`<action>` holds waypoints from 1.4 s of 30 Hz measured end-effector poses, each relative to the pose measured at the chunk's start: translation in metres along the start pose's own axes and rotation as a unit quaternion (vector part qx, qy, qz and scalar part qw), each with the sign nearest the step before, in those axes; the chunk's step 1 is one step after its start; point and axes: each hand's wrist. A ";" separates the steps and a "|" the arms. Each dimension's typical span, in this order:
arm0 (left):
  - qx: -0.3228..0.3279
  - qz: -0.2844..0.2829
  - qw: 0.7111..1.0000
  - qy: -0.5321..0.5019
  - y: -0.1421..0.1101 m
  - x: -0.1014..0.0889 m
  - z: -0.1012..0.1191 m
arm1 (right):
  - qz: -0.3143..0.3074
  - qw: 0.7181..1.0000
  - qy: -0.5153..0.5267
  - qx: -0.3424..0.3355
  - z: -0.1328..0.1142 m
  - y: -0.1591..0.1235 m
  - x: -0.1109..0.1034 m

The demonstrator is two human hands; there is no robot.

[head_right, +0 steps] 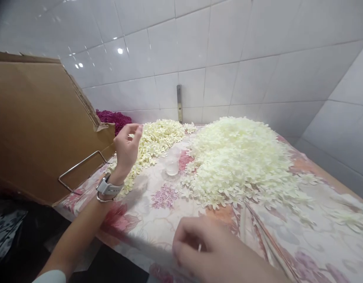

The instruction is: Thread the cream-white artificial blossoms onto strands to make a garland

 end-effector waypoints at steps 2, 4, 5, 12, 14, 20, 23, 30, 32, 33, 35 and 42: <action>0.004 -0.124 0.983 0.133 0.002 -0.001 -0.021 | -0.008 1.000 0.000 -0.024 -0.024 0.014 -0.013; -0.003 -0.167 0.975 0.150 -0.005 0.004 -0.037 | 0.015 0.999 -0.009 -0.046 -0.033 0.035 -0.025; -0.008 -0.180 0.972 0.153 -0.009 0.007 -0.043 | 0.053 0.996 -0.019 -0.068 -0.035 0.046 -0.031; -0.069 -0.174 0.977 0.103 -0.008 0.005 -0.050 | 0.202 0.965 0.015 -0.168 -0.038 0.100 -0.070; -0.092 -0.154 0.982 0.064 0.000 -0.004 -0.041 | 0.227 0.957 -0.017 -0.178 -0.037 0.103 -0.076; -0.345 -0.074 0.883 -0.308 -0.025 -0.035 0.000 | 0.177 0.943 -0.221 -0.178 -0.063 0.129 -0.082; -0.503 0.015 0.737 -0.452 -0.059 -0.045 0.013 | 0.039 0.935 -0.337 -0.106 -0.086 0.159 -0.074; -0.653 0.025 0.548 -0.522 -0.109 -0.058 0.009 | -0.127 0.866 -0.483 0.017 -0.097 0.205 -0.054; -0.648 0.005 0.552 -0.525 -0.113 -0.061 0.010 | -0.148 0.855 -0.496 0.029 -0.094 0.207 -0.057; -0.645 -0.007 0.557 -0.524 -0.114 -0.061 0.011 | -0.151 0.853 -0.498 0.033 -0.093 0.207 -0.059; -0.636 -0.026 0.568 -0.522 -0.115 -0.062 0.013 | -0.148 0.854 -0.497 0.035 -0.093 0.207 -0.064; -0.614 -0.036 0.538 -0.577 -0.116 -0.058 0.010 | -0.124 0.902 -0.414 0.009 -0.104 0.206 -0.076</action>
Point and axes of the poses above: each hand's wrist, its own y-axis towards the middle knuckle, its own x-axis out of the palm, z = x × y, and after that the axes turned 2 degrees about z, right-handed
